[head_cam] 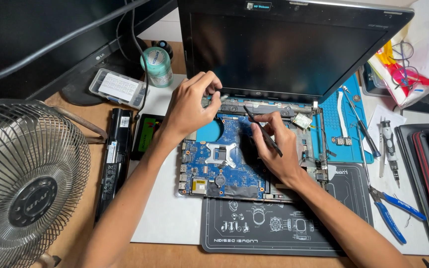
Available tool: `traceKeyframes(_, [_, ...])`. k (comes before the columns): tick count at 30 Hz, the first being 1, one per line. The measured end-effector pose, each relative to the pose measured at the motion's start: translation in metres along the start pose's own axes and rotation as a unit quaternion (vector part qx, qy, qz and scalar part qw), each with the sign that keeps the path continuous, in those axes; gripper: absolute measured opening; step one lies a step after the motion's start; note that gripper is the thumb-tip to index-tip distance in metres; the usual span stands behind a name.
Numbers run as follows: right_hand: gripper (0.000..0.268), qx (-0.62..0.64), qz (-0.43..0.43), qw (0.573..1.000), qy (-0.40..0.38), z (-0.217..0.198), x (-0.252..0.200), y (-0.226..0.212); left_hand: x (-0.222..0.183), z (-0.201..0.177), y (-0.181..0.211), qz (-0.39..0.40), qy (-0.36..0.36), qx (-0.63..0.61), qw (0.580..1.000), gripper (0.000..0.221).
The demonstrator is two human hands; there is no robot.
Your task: Disassembling a laptop by removing screws, disconnecting internal cables, and lifting out the motherboard.
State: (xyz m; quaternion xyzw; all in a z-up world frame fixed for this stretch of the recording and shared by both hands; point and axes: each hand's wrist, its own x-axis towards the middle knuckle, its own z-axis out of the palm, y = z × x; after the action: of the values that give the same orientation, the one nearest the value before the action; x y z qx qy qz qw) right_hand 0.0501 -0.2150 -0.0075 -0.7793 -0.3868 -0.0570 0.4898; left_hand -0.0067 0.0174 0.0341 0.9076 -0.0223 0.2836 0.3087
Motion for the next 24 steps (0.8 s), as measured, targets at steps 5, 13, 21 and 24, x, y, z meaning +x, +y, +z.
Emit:
traceKeyframes(5, [0.012,-0.006,-0.019,1.000,-0.004,-0.001,0.002,0.004,0.001,-0.002,0.001,0.011,0.001,0.001,1.000,0.009])
traceKeyframes(13, [0.030,-0.010,-0.066,0.998,-0.015,-0.001,0.003,0.002,0.002,-0.008,0.000,0.020,0.014,0.016,1.000,0.019])
traceKeyframes(21, [0.019,-0.018,-0.122,0.992,0.041,0.004,-0.003,0.008,-0.017,-0.009,0.015,0.063,-0.001,0.018,0.998,0.016])
traceKeyframes(24, [0.028,-0.048,-0.145,0.988,0.035,-0.005,0.001,0.003,-0.040,-0.007,0.016,0.047,-0.008,0.024,0.999,0.016])
